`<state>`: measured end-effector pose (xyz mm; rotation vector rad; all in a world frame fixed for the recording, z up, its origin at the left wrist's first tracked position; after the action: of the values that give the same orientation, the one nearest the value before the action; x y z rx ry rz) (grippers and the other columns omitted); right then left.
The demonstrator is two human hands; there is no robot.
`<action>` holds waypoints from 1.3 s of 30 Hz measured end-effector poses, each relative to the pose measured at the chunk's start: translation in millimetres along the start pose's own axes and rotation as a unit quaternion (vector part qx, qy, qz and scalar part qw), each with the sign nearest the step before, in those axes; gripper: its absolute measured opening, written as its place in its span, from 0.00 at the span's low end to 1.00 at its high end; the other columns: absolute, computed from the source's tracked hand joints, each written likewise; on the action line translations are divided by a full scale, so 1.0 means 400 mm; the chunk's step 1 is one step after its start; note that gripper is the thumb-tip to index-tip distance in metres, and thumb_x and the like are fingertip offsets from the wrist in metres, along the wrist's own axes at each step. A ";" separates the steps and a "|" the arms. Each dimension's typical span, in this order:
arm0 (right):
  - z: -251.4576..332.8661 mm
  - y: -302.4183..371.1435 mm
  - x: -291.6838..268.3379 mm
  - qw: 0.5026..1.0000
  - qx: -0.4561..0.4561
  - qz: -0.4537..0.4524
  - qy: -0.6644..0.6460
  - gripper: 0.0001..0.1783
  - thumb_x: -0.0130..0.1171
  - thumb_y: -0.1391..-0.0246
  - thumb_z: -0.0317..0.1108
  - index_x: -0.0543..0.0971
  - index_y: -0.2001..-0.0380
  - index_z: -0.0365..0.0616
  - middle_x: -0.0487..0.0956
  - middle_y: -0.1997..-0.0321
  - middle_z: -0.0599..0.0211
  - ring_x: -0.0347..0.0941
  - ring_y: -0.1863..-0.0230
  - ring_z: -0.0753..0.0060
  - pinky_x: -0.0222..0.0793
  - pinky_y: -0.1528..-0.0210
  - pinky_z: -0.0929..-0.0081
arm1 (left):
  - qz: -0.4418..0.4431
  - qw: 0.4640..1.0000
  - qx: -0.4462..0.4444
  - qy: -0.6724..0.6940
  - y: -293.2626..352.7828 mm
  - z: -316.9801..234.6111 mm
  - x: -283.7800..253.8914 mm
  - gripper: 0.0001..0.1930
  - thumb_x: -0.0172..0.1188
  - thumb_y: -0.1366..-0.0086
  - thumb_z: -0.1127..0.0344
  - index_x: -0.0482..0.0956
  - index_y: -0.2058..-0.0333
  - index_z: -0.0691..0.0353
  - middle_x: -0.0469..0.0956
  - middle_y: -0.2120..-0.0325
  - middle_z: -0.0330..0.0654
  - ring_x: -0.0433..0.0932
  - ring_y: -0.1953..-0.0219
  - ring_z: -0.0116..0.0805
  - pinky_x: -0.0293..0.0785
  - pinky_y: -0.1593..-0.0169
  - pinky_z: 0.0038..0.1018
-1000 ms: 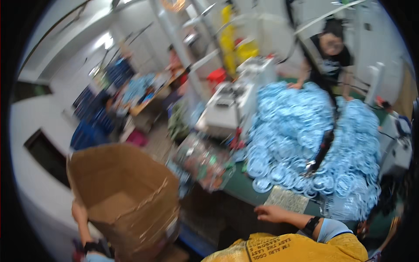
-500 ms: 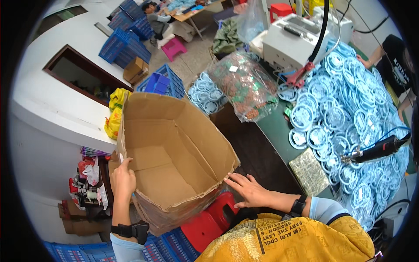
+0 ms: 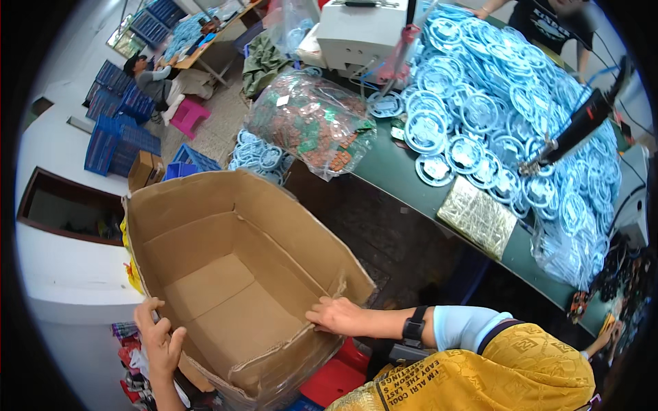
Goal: Assembling and packing circular blue plastic components in a manufacturing facility.
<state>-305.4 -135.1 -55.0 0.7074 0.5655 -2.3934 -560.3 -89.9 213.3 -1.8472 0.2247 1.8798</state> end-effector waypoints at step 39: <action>-0.177 0.834 -0.530 0.884 0.269 -0.245 0.294 0.35 0.60 0.62 0.25 0.68 0.44 0.40 0.70 0.42 0.52 0.66 0.40 0.51 0.73 0.48 0.62 | -0.197 0.875 0.252 0.363 -0.223 -0.962 0.378 0.19 0.71 0.51 0.70 0.65 0.85 0.55 0.61 0.90 0.36 0.60 0.87 0.35 0.53 0.78 0.29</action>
<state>75.8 -260.8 -59.1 1.7539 0.3192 -2.8238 -171.2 -150.1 58.7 -1.9347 0.4894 0.6980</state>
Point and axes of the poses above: each hand's wrist, its own y-axis away from the middle knuckle, its own x-axis out of the palm, z = x × y, the point moved 2 cm from there along -y, towards the middle knuckle
